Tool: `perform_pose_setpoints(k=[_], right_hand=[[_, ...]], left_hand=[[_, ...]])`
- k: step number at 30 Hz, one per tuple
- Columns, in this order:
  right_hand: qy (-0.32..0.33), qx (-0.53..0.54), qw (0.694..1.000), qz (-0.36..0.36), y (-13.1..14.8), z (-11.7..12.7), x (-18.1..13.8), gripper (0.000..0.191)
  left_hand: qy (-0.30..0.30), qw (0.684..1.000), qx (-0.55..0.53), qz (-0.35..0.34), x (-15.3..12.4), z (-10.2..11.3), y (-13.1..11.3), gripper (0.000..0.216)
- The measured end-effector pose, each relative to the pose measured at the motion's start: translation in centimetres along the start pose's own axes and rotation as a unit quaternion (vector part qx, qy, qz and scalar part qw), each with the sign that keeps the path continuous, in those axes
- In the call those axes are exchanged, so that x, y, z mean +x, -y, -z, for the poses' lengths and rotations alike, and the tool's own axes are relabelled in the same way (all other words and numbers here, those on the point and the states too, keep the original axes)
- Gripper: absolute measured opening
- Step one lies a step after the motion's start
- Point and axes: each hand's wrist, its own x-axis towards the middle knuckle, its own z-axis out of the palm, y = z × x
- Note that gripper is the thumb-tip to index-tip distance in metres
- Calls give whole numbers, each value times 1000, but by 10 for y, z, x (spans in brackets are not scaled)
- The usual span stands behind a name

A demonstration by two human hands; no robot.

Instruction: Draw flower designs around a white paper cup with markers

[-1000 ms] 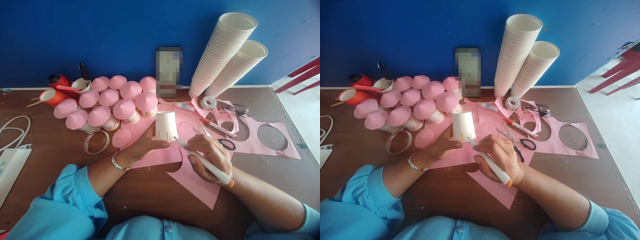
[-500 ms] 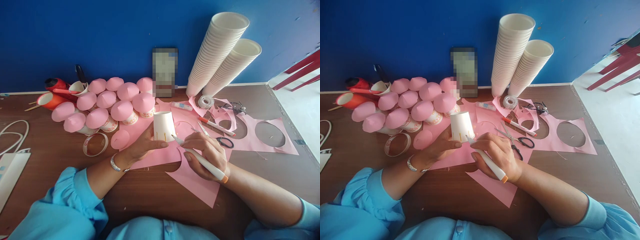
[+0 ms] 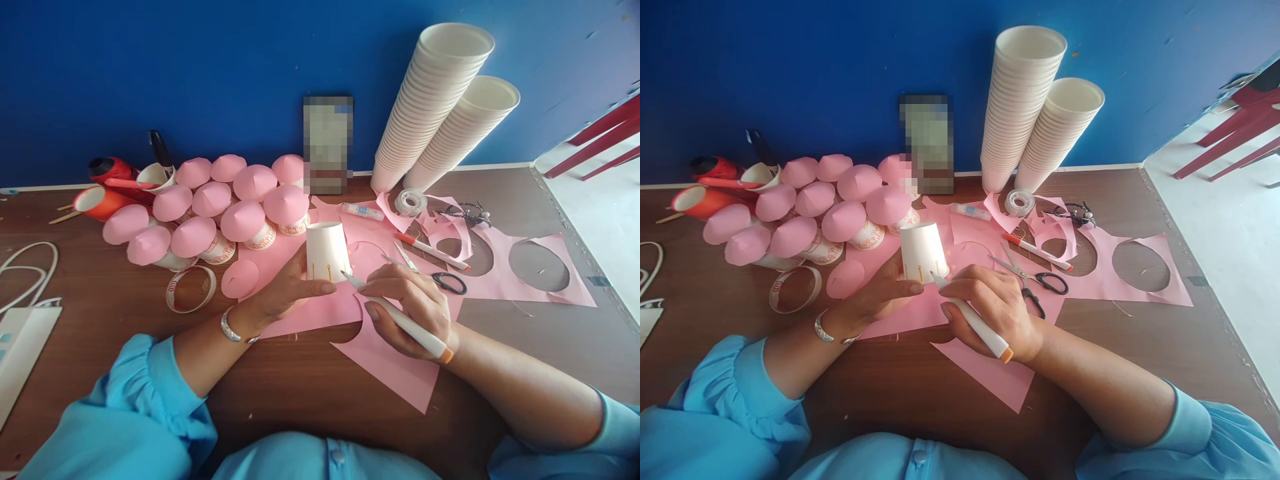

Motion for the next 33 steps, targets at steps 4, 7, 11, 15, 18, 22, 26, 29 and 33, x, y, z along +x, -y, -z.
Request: perform_pose_setpoints(k=[4,7,11,15,18,22,26,29,33], right_hand=[[1,4,1000,-1,0,0,-1,27],[-3,3,1000,1,0,0,0,25],[-3,0,1000,2,0,0,1,21],[1,2,1000,3,0,0,1,23],[3,4,1000,0,0,1,1,25],[-1,4,1000,3,0,0,0,25],[-9,1,1000,3,-1,-1,0,23],[-9,-5,1000,1,0,-1,0,20],[-9,-10,1000,2,0,-2,0,17]], left_hand=[[-1,1000,8,-4,0,1,0,61],[3,1000,15,-3,0,2,0,58],[11,1000,18,-4,0,1,-3,60],[-1,1000,22,2,0,-1,-5,57],[-6,1000,18,2,0,-3,-6,59],[-9,1000,15,7,-1,-5,-9,58],[-9,1000,7,13,-1,-6,-10,54],[-6,1000,2,12,0,-6,-8,52],[-1,1000,3,13,1,-4,-7,53]])
